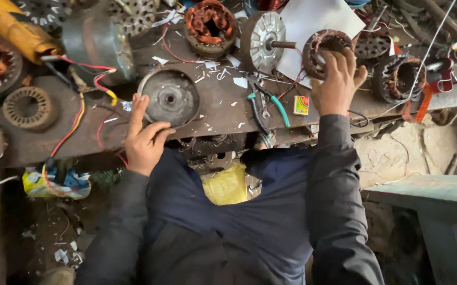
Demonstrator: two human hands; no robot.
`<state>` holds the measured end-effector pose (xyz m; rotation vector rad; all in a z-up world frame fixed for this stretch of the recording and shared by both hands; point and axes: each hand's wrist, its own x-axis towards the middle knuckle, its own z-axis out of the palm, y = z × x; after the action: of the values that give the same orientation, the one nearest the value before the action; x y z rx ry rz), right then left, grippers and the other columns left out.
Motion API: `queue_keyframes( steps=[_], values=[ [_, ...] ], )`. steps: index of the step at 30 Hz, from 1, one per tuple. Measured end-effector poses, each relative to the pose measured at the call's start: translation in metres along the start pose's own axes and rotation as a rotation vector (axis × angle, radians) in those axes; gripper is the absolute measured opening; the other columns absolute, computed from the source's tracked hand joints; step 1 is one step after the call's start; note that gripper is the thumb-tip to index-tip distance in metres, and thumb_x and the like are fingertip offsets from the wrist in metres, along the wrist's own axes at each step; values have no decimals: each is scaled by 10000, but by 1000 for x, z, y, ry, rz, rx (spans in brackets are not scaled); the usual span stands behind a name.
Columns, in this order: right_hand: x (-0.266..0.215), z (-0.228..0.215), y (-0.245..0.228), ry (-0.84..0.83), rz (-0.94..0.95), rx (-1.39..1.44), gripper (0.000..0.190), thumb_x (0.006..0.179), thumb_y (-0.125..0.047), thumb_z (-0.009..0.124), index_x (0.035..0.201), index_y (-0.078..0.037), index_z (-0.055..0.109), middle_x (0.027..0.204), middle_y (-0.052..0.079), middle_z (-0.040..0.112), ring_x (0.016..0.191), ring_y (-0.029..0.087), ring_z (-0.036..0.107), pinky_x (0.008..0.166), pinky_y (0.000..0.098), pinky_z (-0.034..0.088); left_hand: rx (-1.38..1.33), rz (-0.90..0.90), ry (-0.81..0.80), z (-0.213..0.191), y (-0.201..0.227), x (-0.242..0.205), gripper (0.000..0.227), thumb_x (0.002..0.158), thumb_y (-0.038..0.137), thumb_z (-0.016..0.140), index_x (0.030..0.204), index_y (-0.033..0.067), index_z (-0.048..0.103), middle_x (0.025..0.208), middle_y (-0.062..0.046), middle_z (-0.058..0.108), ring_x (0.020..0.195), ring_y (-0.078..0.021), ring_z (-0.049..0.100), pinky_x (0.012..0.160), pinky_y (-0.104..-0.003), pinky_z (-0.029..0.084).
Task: The person is repairing electric motor components, specifically stators and rotors. They use pliers to cut and remove copper wire coils from the stator slots and manipulate the wires by hand. The person also handles a rotor, inspecting and adjusting its windings.
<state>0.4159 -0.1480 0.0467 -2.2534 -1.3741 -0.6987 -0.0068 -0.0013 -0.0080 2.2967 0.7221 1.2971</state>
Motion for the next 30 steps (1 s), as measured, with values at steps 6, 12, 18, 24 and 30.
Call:
queue_keyframes(
  steps=[6,12,18,24,30],
  values=[
    [-62,-56,-69,242,47,193,432,935,-86,773,1342,-85,629,1289,144,650,1266,349,571,1090,483,423,-33,42,85,7,31,-28,215,796,43,893,957,51,751,1586,-200,444,1526,-414,390,1244,-472,390],
    [-182,-92,-168,-253,537,1232,567,1002,-54,587,1523,-29,366,1254,83,661,873,137,674,746,268,570,-149,124,-119,22,91,-75,253,769,22,840,997,111,780,1506,-152,523,1485,-410,435,1207,-466,427],
    [-204,-123,-169,-232,735,1648,662,1014,-107,562,1589,-44,240,1167,171,631,758,195,693,600,332,582,-314,224,-131,20,130,-76,296,819,63,873,1085,125,759,1514,-126,533,1484,-378,448,1195,-456,456],
    [-191,-154,-173,-73,778,1855,636,1019,-105,563,1581,-24,276,1226,169,614,819,231,683,589,344,561,-392,215,82,5,157,-51,548,820,146,925,1256,67,604,1510,-123,483,1475,-379,456,1220,-494,445],
    [-173,-159,-162,-81,780,2005,645,1020,-145,604,1571,-38,286,1243,175,613,838,252,688,561,335,540,-451,36,70,8,167,-40,616,830,227,902,1306,38,559,1488,-147,536,1439,-346,545,1207,-471,475]
  ],
)
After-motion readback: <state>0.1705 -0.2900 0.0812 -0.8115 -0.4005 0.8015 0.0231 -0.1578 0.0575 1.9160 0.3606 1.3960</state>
